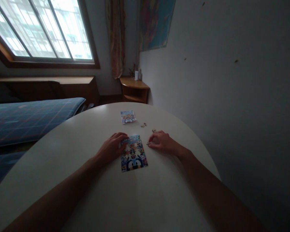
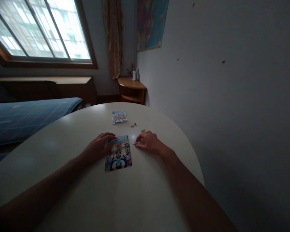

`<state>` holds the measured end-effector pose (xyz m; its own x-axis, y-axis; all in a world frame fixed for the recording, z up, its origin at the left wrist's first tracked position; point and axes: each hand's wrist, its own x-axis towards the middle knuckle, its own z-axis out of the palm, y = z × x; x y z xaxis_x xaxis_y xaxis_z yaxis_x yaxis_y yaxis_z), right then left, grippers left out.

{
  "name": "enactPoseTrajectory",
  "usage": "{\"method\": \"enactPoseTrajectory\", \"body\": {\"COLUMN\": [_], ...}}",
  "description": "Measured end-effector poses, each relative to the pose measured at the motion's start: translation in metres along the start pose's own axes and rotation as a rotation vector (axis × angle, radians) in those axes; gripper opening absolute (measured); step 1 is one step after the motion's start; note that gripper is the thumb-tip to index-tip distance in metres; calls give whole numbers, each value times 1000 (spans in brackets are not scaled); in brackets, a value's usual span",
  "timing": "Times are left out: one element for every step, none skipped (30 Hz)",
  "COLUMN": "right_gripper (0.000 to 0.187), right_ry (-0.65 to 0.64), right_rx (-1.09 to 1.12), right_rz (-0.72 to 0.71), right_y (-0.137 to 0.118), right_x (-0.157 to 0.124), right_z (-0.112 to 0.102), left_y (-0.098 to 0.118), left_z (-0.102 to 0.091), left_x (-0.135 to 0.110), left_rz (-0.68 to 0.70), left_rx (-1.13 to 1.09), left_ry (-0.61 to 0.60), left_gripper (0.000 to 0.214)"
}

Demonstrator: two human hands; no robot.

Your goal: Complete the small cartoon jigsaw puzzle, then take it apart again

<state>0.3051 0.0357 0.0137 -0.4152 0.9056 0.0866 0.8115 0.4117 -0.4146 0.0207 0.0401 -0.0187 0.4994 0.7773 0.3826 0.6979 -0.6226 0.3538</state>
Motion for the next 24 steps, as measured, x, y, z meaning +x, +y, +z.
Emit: {"method": "enactPoseTrajectory", "body": {"right_gripper": [19,19,18,16,14,13,11,10,10,9,9,9,9,10,12,14,16,17,19,20,21,22,23,23], "right_ry": [-3,-6,-7,-7,-7,-9,-11,-11,-13,-16,-20,-22,-19,-10,5,22,35,43,45,45,48,57,70,84], "right_rx": [9,19,31,44,63,89,122,162,206,253,301,346,387,422,453,479,500,520,540,559,576,589,599,608], "right_rz": [-6,-12,-18,-26,-38,-51,-62,-71,-79,-83,-84,-86,-89,-92,-97,-102,-108,-111,-111,-111,-112,-113,-112,-109], "right_y": [-1,-3,-4,-5,-5,-6,-7,-8,-8,-9,-10,-11,-12,-14,-16,-18,-21,-24,-27,-30,-33,-36,-38,-40], "right_x": [0,0,0,0,0,-1,-1,-1,-1,-1,0,0,1,2,2,3,4,4,4,4,4,4,4,4], "right_z": [0,-1,-1,-2,-2,-2,-1,0,1,3,5,8,11,14,17,20,23,25,27,29,30,31,31,31], "left_y": [0,1,1,2,2,2,2,2,2,2,2,3,5,8,11,15,19,23,27,31,34,37,40,42], "left_z": [0,0,-1,-1,-1,-1,-1,-1,-1,-1,-1,-2,-2,-2,-3,-3,-4,-4,-4,-4,-4,-3,-3,-2], "left_x": [0,0,0,0,0,0,0,0,0,0,0,0,0,-1,-1,-2,-3,-3,-4,-4,-5,-5,-5,-5], "left_rz": [5,7,6,3,-2,-5,-7,-6,1,13,27,41,57,71,84,97,108,117,123,125,125,117,100,74], "left_rx": [-3,-7,-10,-12,-10,-8,-6,-3,-1,0,-1,-1,-3,-5,-9,-13,-18,-25,-33,-43,-56,-72,-90,-109], "left_ry": [5,10,15,17,16,13,9,9,11,14,21,27,34,39,46,55,61,68,73,77,80,85,95,106], "left_gripper": [28,28,27,27,27,27,26,26,25,25,24,23,23,22,22,21,21,20,18,17,16,15,14,14]}}
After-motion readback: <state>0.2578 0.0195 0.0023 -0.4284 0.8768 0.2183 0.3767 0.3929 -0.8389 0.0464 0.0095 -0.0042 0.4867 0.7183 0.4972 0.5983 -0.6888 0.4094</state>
